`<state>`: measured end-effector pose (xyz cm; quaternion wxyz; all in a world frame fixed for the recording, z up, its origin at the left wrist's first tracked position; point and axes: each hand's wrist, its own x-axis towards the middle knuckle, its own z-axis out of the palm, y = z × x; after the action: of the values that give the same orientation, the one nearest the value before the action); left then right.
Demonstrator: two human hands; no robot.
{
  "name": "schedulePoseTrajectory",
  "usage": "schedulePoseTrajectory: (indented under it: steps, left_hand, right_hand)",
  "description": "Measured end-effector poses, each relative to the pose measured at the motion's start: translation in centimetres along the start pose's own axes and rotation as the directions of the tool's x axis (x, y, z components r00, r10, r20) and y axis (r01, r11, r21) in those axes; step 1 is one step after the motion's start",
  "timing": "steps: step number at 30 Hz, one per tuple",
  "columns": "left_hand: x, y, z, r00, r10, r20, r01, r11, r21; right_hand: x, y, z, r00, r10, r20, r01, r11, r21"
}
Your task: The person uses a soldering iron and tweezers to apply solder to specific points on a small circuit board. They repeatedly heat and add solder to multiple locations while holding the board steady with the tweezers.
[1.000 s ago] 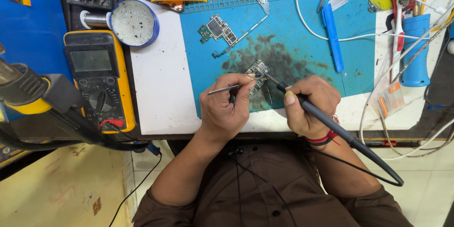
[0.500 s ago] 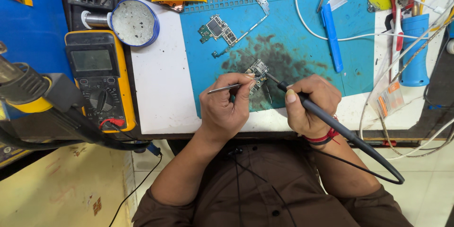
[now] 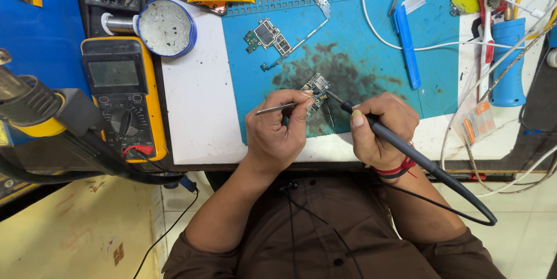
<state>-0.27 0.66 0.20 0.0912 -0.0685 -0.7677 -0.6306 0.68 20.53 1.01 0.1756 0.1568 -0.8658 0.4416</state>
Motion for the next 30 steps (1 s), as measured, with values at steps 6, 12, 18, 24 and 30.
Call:
schedulePoseTrajectory:
  steps: [6,12,18,24,30]
  left_hand:
    - [-0.03,0.00,0.01,1.000,0.005,-0.001,-0.005,1.000,0.011]
    - [-0.04,-0.01,0.05,1.000,0.000,-0.001,0.000,1.000,0.007]
    - [-0.03,-0.05,0.00,1.000,-0.002,0.003,0.002,1.000,0.008]
    - [-0.09,-0.06,0.01,1.000,-0.003,0.003,0.003,1.000,0.004]
    - [0.00,0.04,0.00,1.000,-0.016,0.000,0.016,1.000,0.013]
  right_hand:
    - [-0.06,-0.04,-0.02,1.000,0.004,-0.006,-0.004,1.000,0.000]
    - [-0.03,0.06,0.04,1.000,0.010,-0.002,-0.010,1.000,0.009]
    - [-0.06,-0.06,-0.04,1.000,-0.006,0.018,0.005,1.000,0.010]
    - [-0.05,0.00,0.00,1.000,-0.012,0.019,0.011,1.000,0.013]
    - [0.01,0.04,0.08,1.000,-0.008,0.009,0.008,1.000,0.014]
